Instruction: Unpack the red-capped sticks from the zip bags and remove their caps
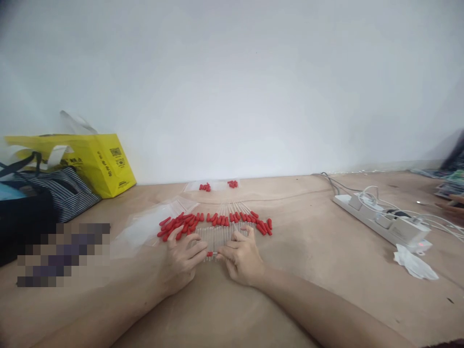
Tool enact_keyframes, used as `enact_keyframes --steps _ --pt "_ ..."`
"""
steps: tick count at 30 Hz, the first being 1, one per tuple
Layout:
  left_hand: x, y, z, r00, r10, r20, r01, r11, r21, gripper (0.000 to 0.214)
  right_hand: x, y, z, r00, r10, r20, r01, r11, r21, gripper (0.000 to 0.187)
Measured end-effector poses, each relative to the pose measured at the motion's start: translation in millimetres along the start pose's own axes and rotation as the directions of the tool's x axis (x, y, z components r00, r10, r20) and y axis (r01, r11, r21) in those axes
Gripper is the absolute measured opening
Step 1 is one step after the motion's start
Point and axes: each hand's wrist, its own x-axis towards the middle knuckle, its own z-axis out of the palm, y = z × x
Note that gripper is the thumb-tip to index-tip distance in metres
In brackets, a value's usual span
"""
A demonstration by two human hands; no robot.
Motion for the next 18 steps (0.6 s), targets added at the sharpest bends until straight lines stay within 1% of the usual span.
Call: enact_keyframes --steps 7,12,16,18 --pt "0 2 -3.2 1.000 -0.010 -0.026 0.011 1.000 0.027 0.029 4 -1 -5 0.996 0.049 0.077 -0.057 0.993 0.099 0.024" --pt "0 4 -4.0 0.998 -0.011 -0.056 0.013 0.999 0.036 0.029 5 -1 -5 0.994 0.065 0.093 -0.077 0.988 0.131 0.026" --pt "-1 3 -5.1 0.998 -0.027 -0.047 0.029 0.999 0.044 0.029 6 -1 -8 0.986 0.080 0.146 -0.103 0.982 0.156 0.028" --pt "-1 3 -5.8 0.998 -0.019 -0.064 0.022 0.999 0.049 0.029 8 -1 -11 0.981 0.076 0.180 -0.107 0.979 0.171 0.031"
